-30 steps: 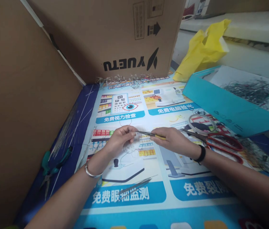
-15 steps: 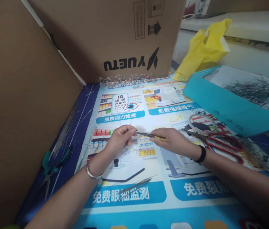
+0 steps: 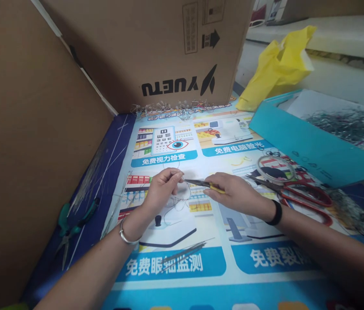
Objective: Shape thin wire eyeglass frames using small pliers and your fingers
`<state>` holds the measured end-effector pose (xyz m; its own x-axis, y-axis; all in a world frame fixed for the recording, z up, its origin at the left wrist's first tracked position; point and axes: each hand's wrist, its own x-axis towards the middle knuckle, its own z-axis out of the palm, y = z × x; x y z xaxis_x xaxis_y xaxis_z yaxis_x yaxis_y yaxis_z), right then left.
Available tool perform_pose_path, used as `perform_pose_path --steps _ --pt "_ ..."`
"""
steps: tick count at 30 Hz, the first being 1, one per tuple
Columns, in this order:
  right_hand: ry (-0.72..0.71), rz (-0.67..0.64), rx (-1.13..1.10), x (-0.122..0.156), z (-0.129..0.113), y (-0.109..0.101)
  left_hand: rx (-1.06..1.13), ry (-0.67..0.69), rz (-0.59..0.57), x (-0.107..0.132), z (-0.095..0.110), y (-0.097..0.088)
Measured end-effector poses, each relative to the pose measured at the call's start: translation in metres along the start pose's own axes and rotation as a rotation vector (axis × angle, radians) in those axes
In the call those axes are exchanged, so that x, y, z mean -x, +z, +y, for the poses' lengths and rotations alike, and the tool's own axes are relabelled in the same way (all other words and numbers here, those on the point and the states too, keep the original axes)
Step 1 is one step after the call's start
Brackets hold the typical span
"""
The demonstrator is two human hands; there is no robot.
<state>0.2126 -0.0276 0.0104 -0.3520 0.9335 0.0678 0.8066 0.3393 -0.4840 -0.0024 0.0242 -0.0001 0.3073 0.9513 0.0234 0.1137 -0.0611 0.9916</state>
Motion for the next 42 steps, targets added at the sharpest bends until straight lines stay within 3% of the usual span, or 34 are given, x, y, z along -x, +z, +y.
perform_pose_path --steps 26,35,42 --pt "0.056 -0.024 0.055 0.0002 -0.0048 0.0031 0.038 -0.081 -0.042 0.0009 0.0025 0.0009" --pt "0.084 0.014 0.019 0.0003 -0.0051 0.0046 0.167 -0.155 -0.097 0.0002 0.0034 0.0012" --pt "0.072 0.027 0.025 0.0009 -0.0045 0.007 0.195 -0.213 -0.204 -0.0005 0.0036 -0.002"
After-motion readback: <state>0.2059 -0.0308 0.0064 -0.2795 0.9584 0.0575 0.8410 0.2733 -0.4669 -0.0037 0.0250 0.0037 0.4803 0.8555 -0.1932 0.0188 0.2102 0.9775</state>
